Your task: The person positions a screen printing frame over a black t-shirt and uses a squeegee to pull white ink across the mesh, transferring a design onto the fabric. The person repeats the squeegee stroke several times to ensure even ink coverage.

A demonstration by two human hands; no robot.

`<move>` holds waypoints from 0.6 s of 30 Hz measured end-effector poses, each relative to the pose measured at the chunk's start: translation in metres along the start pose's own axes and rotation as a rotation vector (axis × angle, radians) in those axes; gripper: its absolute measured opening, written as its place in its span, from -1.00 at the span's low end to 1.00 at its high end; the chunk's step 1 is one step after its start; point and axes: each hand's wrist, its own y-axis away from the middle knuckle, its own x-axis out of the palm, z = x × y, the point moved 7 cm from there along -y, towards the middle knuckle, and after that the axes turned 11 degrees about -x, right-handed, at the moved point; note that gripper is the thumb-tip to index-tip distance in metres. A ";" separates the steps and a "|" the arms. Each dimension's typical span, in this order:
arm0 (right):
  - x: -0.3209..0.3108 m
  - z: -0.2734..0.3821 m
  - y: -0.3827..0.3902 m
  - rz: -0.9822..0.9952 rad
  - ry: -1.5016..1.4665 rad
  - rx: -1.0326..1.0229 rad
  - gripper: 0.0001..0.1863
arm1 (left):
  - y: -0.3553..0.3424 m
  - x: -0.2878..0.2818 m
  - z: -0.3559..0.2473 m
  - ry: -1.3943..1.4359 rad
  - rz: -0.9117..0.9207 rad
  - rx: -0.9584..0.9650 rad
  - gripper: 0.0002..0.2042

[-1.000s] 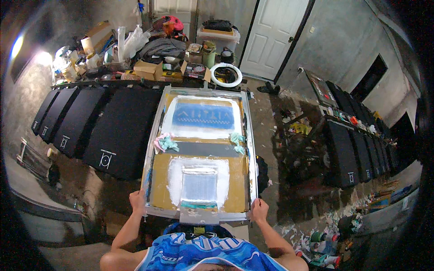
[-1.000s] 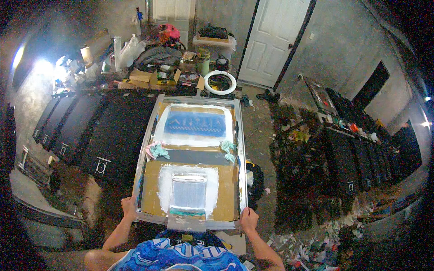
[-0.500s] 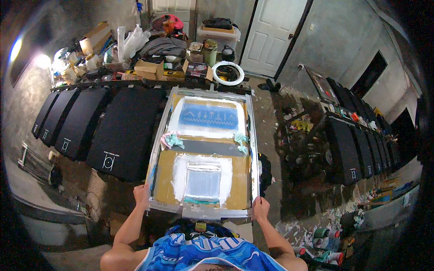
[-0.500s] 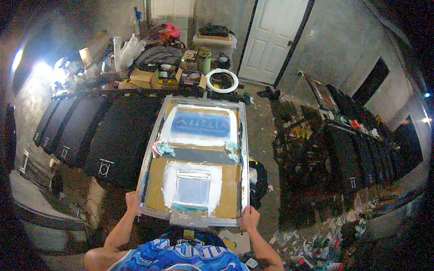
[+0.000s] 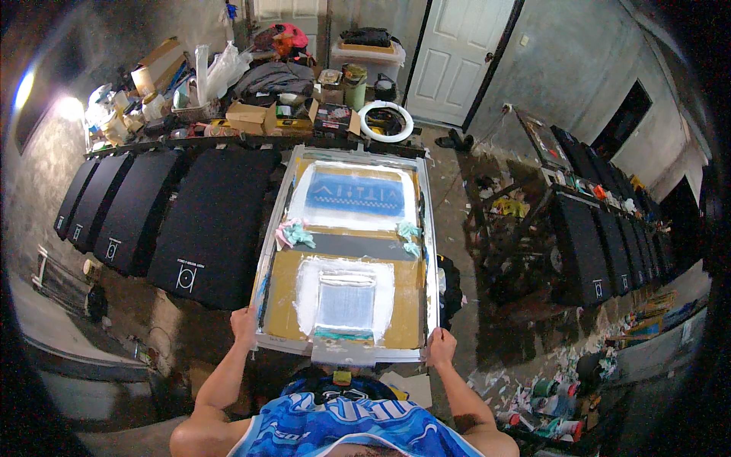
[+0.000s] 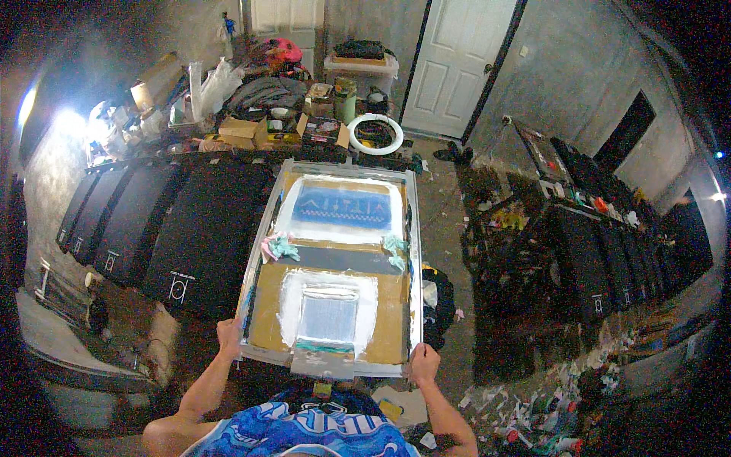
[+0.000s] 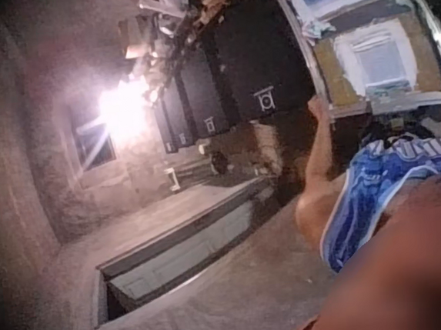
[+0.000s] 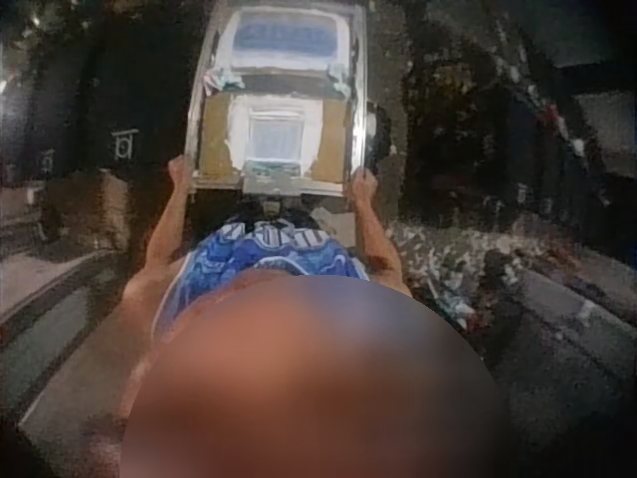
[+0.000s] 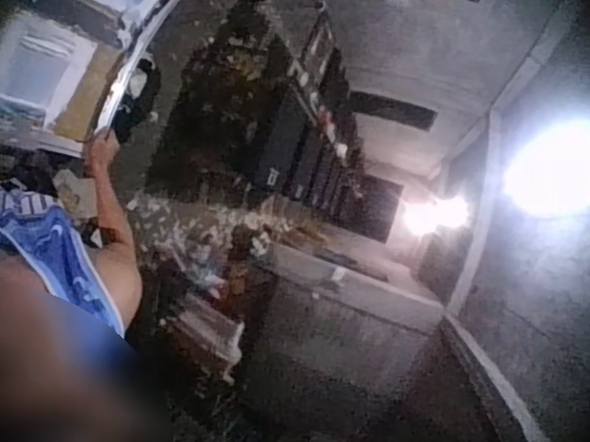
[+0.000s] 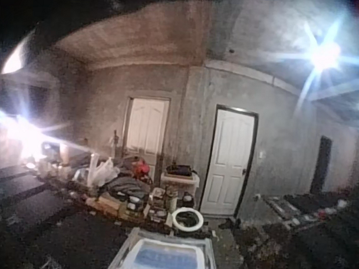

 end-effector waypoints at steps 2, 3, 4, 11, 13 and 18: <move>0.001 0.000 -0.003 0.001 -0.001 0.019 -0.60 | -0.003 0.003 -0.005 -0.019 0.022 0.034 -0.60; 0.001 0.004 -0.005 -0.008 -0.014 -0.022 -0.58 | -0.004 0.005 -0.008 -0.061 0.029 0.075 -0.60; 0.003 0.004 -0.008 -0.006 -0.028 -0.029 -0.56 | -0.007 0.006 -0.009 -0.117 0.016 0.084 -0.60; 0.014 -0.015 -0.025 0.002 0.126 -0.071 -0.56 | -0.030 0.021 0.005 -0.140 0.055 0.073 -0.56; 0.016 -0.015 -0.029 0.000 0.140 -0.107 -0.57 | -0.037 0.022 0.008 -0.218 0.021 0.054 -0.56; 0.018 0.000 -0.036 0.075 0.107 -0.036 -0.59 | -0.038 0.027 0.001 -0.198 0.042 0.061 -0.54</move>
